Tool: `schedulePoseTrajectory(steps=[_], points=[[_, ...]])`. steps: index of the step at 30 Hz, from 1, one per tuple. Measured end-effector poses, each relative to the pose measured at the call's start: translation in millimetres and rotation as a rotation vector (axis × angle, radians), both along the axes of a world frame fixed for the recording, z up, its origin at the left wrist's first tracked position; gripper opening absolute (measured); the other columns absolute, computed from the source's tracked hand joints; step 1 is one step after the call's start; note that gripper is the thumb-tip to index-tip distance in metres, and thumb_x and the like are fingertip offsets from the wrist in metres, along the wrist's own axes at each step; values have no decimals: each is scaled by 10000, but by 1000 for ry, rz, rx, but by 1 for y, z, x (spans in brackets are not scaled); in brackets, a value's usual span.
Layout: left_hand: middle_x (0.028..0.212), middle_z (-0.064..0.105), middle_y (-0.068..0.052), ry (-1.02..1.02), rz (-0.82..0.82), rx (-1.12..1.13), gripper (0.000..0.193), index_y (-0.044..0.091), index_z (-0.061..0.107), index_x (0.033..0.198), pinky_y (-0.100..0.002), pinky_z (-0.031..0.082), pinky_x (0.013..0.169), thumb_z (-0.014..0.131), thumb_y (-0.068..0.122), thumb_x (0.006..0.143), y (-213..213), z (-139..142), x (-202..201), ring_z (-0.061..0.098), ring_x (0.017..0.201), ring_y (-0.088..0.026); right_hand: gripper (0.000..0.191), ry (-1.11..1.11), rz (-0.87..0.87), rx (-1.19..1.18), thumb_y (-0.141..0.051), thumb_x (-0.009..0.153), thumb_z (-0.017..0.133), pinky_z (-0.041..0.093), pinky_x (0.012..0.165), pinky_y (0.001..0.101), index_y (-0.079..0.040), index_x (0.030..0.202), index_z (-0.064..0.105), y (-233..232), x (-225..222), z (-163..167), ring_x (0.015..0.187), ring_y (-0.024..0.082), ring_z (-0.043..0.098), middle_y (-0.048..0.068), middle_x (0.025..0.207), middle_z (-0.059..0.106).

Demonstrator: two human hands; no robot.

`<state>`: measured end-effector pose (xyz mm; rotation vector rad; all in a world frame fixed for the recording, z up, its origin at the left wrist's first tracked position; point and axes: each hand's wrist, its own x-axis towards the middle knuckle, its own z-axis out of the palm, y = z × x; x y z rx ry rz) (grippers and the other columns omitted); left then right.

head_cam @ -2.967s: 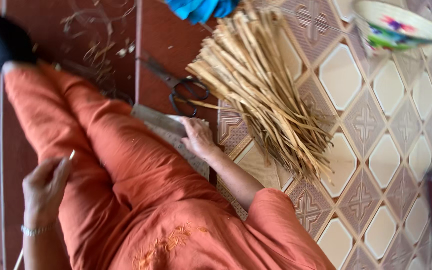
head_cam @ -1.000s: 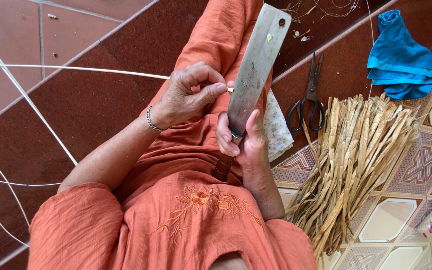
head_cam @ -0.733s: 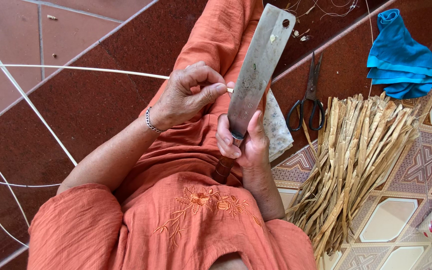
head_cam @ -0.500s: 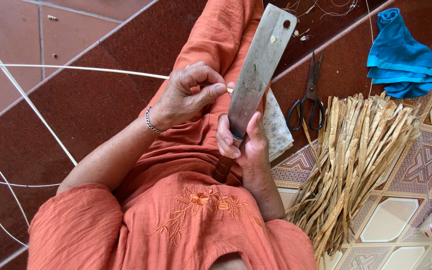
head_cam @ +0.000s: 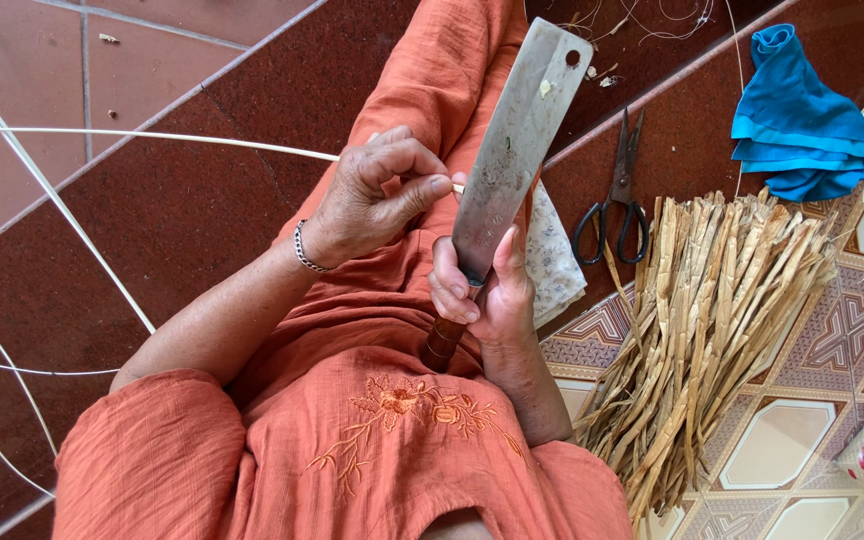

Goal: The person sits on the floor and uses a large knife to shave thin strips from bamboo rods. They repeatedly draw the knife along the rods to produce long, flexible strips, occasionally switching between rods and adjusting their grip.

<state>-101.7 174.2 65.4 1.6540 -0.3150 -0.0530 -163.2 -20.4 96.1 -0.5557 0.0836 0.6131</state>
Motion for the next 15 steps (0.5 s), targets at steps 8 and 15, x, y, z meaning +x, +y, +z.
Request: schedulePoseTrajectory(steps=[8, 15], points=[[781, 538, 12, -53, 36, 36, 81, 94, 750, 957, -288, 384, 675, 814, 145, 960, -3, 8, -2, 457, 730, -120, 759, 14, -38, -84, -629, 1057, 491, 288, 412, 255, -181, 1636, 292, 2, -4, 1, 440, 95, 295, 29, 704, 413], [755, 544, 19, -84, -44, -18, 96, 79, 732, 946, -297, 374, 684, 803, 138, 973, 0, 8, 2, 441, 732, -124, 748, -27, -31, -69, -638, 1042, 516, 279, 406, 254, -204, 1623, 330, 2, -5, 1, 431, 93, 280, 18, 674, 402]])
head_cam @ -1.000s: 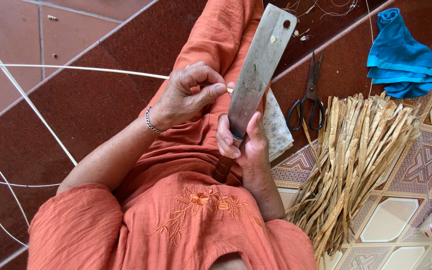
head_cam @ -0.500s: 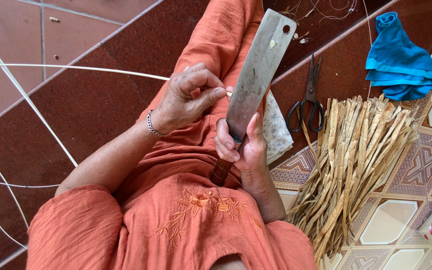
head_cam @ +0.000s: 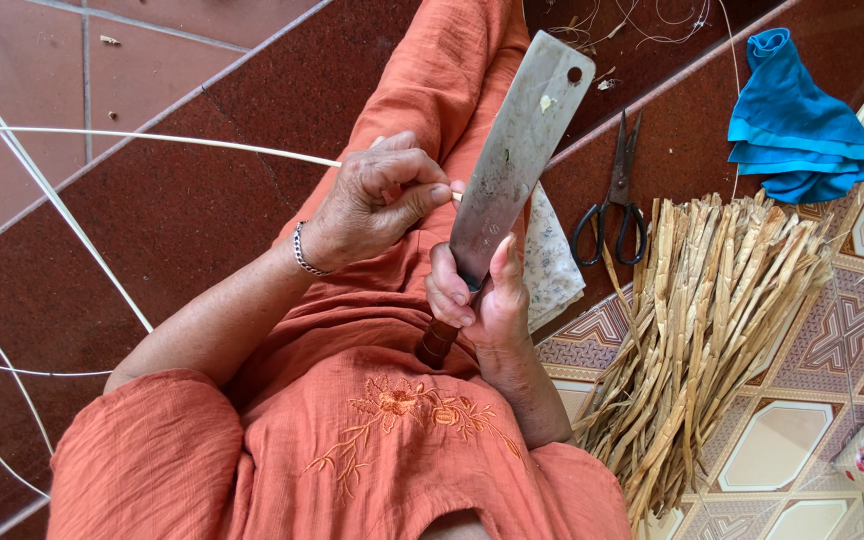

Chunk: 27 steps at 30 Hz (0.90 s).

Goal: The person sits on the floor and uses a large knife to shave thin strips from bamboo rods. They repeatedly draw the knife along the rods to produce long, flexible strips, occasionally switching between rods and adjusting their grip.

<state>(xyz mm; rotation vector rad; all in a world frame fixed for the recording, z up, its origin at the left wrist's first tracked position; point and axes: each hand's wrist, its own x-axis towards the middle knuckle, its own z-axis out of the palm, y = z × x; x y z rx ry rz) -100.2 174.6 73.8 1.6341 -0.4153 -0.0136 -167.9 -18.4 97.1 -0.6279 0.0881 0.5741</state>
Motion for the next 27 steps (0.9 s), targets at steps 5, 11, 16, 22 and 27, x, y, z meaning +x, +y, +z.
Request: schedulePoseTrajectory(steps=[5, 11, 16, 22, 27], points=[[743, 526, 13, 22, -41, -8, 112, 68, 727, 930, -295, 372, 654, 805, 139, 969, 3, 1, 2, 429, 720, -130, 747, -25, 9, -40, -631, 1044, 518, 276, 403, 255, -196, 1618, 320, 0, -1, 1, 431, 93, 279, 19, 668, 399], [772, 577, -1, -58, -17, -17, 109, 64, 718, 942, -306, 403, 696, 798, 130, 975, 1, 3, -1, 470, 743, -152, 767, 19, -7, -64, -635, 1059, 472, 283, 424, 267, -146, 1624, 302, 0, -5, 2, 452, 89, 292, 13, 689, 407], [772, 589, -12, -111, -59, 41, 118, 65, 711, 942, -328, 408, 729, 785, 149, 980, 6, 2, 2, 485, 732, -169, 772, -21, 30, -39, -626, 1062, 458, 296, 401, 253, -142, 1636, 277, -4, -3, -3, 446, 73, 306, 4, 682, 415], [737, 574, -19, -74, -101, 90, 131, 64, 714, 932, -326, 408, 708, 791, 163, 967, 12, 0, 2, 475, 689, -171, 766, -7, 50, -44, -618, 1073, 449, 302, 408, 247, -112, 1628, 297, -5, -4, -7, 455, 75, 311, 7, 693, 415], [771, 619, -15, -77, -105, 67, 122, 61, 710, 939, -320, 443, 725, 780, 156, 971, 13, -1, 1, 501, 715, -172, 741, -5, 43, -52, -604, 1085, 433, 311, 415, 248, -109, 1622, 310, -3, -6, -7, 459, 78, 314, 6, 697, 415]])
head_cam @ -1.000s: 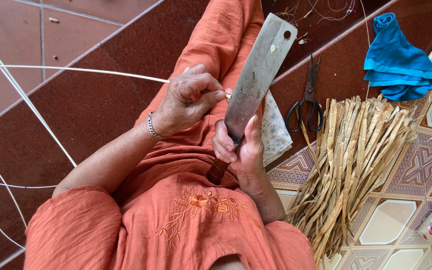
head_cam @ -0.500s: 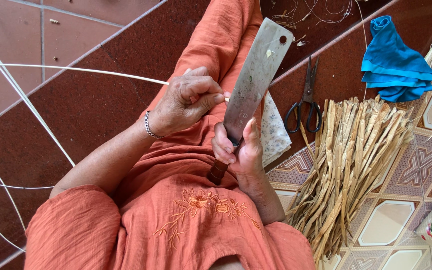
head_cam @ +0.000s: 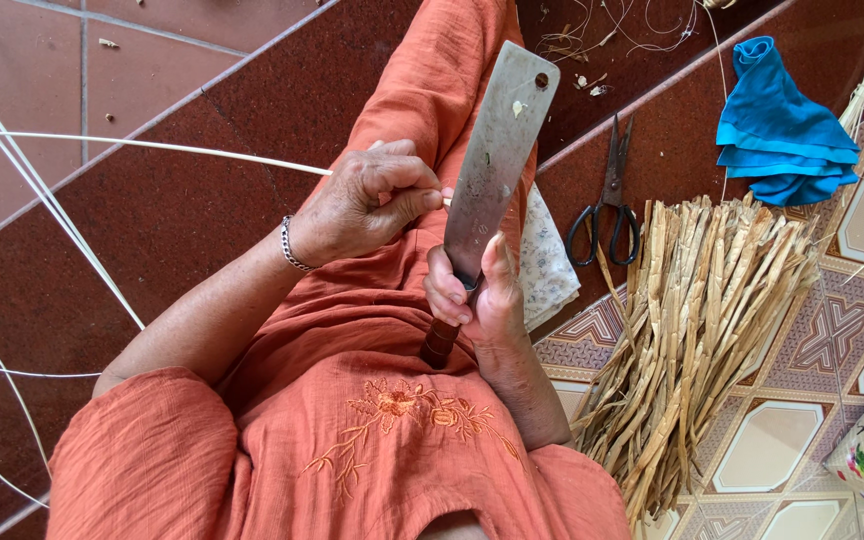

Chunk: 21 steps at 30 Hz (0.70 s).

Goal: The person sits on the floor and uses a large knife to shave thin strips from bamboo rods. They repeatedly draw the knife along the rods to produce long, flexible strips, occasionally switching between rods and adjusting their grip.

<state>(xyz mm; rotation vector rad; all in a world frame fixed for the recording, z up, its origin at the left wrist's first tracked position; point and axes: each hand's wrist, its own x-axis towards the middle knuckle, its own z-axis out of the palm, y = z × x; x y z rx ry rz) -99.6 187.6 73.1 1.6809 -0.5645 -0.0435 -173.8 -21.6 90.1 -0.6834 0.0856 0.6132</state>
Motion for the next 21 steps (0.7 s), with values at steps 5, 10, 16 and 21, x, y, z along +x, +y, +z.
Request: schedulePoseTrajectory(steps=[5, 10, 16, 21], points=[[795, 632, -34, -54, 17, -10, 132, 44, 695, 935, -336, 449, 731, 777, 140, 971, 0, 0, 0, 520, 730, -192, 719, -5, -27, -29, -594, 1090, 421, 317, 409, 252, -109, 1610, 318, 4, 0, 0, 449, 79, 313, 8, 693, 412], [762, 618, -49, -55, 13, 47, 132, 38, 698, 913, -350, 452, 730, 783, 121, 971, 0, 2, -1, 516, 712, -205, 696, 2, -54, -34, -594, 1100, 397, 318, 406, 252, -118, 1604, 333, 6, -3, -3, 446, 81, 311, -2, 681, 402], [765, 606, -77, -105, 38, 80, 155, 17, 679, 883, -349, 464, 671, 777, 109, 960, -5, -2, 0, 518, 726, -224, 663, 97, -61, 52, -610, 1089, 390, 301, 405, 250, -147, 1563, 353, 6, 3, -11, 445, 74, 302, -15, 673, 391], [782, 626, -64, -18, 21, 95, 171, 32, 690, 893, -318, 486, 639, 763, 165, 972, -13, -9, 3, 569, 715, -178, 672, 81, -45, 17, -622, 1073, 437, 294, 386, 236, -152, 1548, 362, -5, 6, -13, 435, 69, 303, -21, 659, 395]])
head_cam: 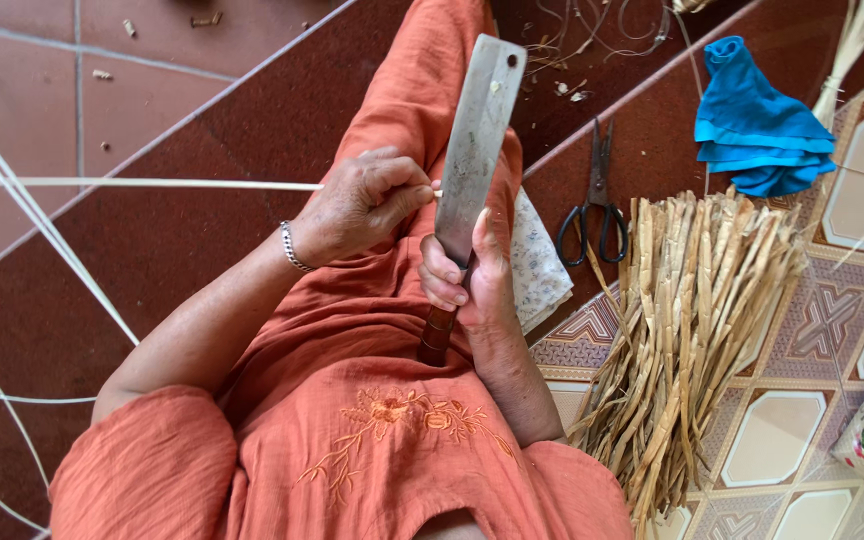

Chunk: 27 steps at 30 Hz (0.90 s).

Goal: The person sits on the floor and uses a large knife to shave thin strips from bamboo rods. They repeatedly draw the knife along the rods to produce long, flexible strips, occasionally switching between rods and adjusting their grip.

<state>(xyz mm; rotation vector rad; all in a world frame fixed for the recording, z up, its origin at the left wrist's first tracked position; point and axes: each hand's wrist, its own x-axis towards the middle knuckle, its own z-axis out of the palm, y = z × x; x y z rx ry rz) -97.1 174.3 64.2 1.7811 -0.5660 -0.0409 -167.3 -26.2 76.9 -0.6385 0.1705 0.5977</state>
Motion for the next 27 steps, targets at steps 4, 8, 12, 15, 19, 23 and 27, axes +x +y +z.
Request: schedulePoseTrajectory(steps=[4, 8, 12, 15, 19, 23, 27], points=[[639, 594, -48, 223, -90, 85, 254, 38, 721, 891, -314, 434, 493, 771, 283, 933, -9, -1, 1, 515, 546, -120, 684, -159, 12, -62, -627, 1056, 476, 332, 348, 241, -165, 1549, 366, -23, -14, 1, 407, 66, 338, -29, 628, 437], [535, 503, -79, 397, -163, 144, 301, 34, 731, 786, -349, 366, 441, 747, 293, 939, -22, 2, -6, 420, 496, -101, 610, -29, 156, 48, -679, 1068, 403, 355, 393, 258, -90, 974, 530, -47, -26, -8, 432, 86, 368, -9, 639, 452], [626, 625, -89, 262, -93, 184, 256, 8, 735, 842, -284, 445, 483, 769, 247, 927, -34, 7, -18, 517, 554, -61, 559, 31, 170, 177, -682, 1062, 376, 336, 413, 219, -166, 1179, 557, -59, -35, -18, 450, 58, 349, -18, 673, 444], [678, 716, -71, 242, -67, 182, 190, 23, 771, 913, -249, 480, 495, 756, 212, 908, -40, 6, -26, 582, 558, -28, 596, 28, 200, 284, -705, 1094, 366, 327, 435, 224, -142, 1079, 561, -62, -40, -15, 461, 60, 339, -31, 659, 433], [703, 748, -24, 273, -89, 38, 151, 19, 760, 906, -222, 495, 540, 754, 170, 921, -46, 3, -34, 557, 647, 5, 571, 52, 136, 186, -663, 1048, 379, 318, 406, 202, -247, 1411, 523, -65, -47, 3, 427, 30, 328, -52, 640, 421], [646, 665, -11, 313, -67, 87, 143, 6, 763, 905, -222, 463, 536, 771, 146, 933, -46, 1, -41, 508, 643, -3, 573, 48, 120, 175, -645, 1050, 383, 325, 408, 205, -245, 1434, 524, -62, -49, 20, 420, 30, 328, -47, 635, 417], [695, 702, 51, 305, -93, 11, 142, 14, 763, 903, -197, 487, 540, 740, 154, 916, -45, 1, -45, 560, 644, 10, 515, -56, 82, 164, -607, 1123, 402, 327, 426, 206, -175, 1366, 545, -60, -51, 24, 463, 32, 333, -33, 688, 430]])
